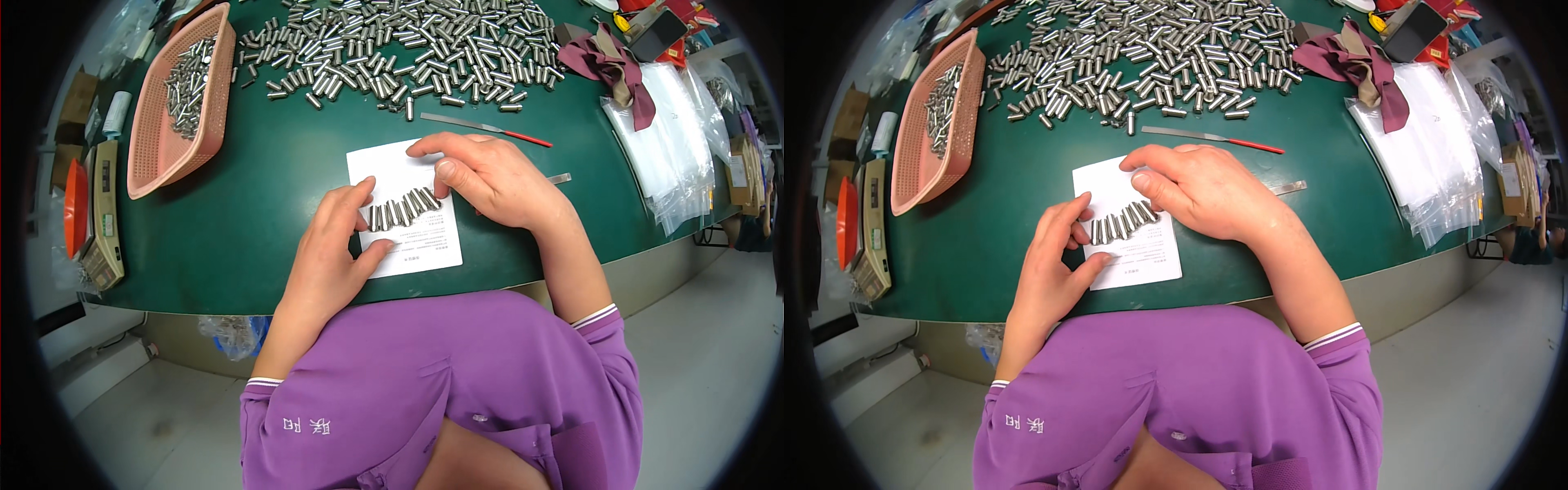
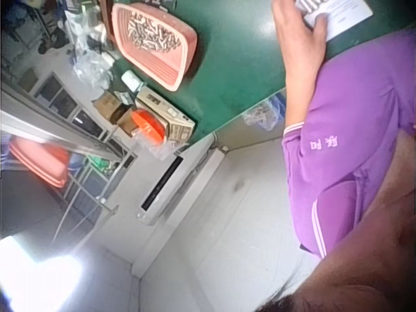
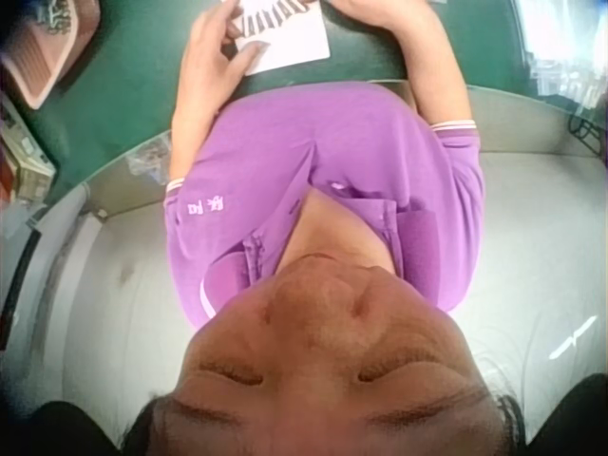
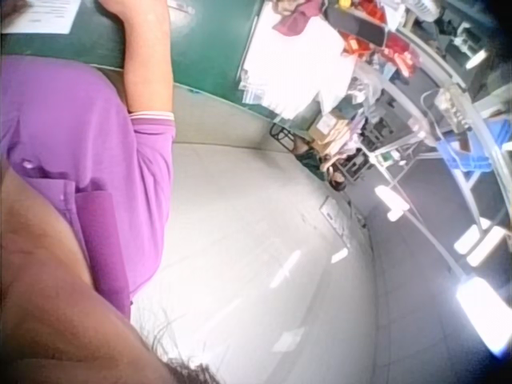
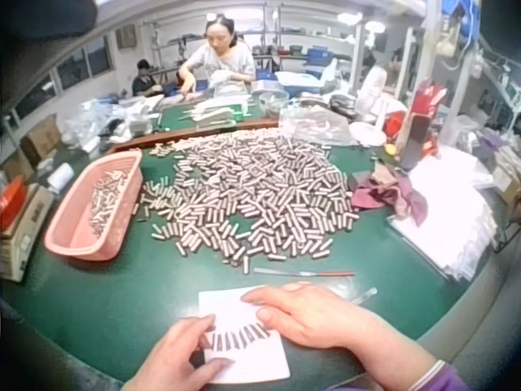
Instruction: The person sorts small cylindrical metal parts on a green workbench. They pick up the parts from a large pile, arrange them in rows on a white paper, and then transfer them into a pink basket. The person repeats this process throughout the video.
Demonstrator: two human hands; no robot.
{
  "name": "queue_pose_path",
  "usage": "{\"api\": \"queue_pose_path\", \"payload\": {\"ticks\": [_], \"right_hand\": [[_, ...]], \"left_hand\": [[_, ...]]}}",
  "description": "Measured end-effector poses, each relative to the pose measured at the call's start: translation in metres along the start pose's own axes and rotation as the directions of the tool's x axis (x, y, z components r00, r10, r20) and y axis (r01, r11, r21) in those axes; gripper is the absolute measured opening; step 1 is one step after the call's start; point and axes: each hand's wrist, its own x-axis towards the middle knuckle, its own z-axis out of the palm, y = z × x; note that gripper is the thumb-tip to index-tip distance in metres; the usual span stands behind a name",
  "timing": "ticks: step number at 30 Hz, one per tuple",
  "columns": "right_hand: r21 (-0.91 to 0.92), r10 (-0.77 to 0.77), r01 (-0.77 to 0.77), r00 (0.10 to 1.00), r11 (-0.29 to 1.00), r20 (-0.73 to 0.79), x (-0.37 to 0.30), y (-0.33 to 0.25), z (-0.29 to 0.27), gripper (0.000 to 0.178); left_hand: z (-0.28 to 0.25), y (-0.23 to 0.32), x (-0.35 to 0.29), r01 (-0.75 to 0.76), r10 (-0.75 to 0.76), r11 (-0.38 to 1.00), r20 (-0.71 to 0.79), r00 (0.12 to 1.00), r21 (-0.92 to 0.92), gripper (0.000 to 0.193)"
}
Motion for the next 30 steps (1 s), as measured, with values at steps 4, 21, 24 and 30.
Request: {"api": "queue_pose_path", "payload": {"ticks": [4,21,24,30], "right_hand": [[-0.082,-0.033,0.034,0.999,0.996,0.016,-0.002,-0.001,-0.001,0.034],[-0.163,0.005,-0.054,0.958,0.985,-0.287,0.010,0.008,0.031,0.009],[-0.203,-0.197,0.107,0.842,0.973,-0.502,0.017,0.011,0.025,0.007],[-0.205,-0.072,0.010,0.952,0.979,-0.298,0.002,-0.002,0.008,0.015]], "left_hand": [[0.000,0.001,0.001,-0.005,0.005,1.000,-0.001,1.000,0.003,0.074],[0.002,-0.004,0.001,-0.042,0.043,0.999,-0.025,0.999,0.025,0.070],[0.002,-0.003,0.001,-0.036,0.036,0.999,-0.028,0.999,0.013,0.071],[0.001,0.000,-0.001,-0.019,0.019,1.000,-0.032,0.999,0.005,0.074]]}}
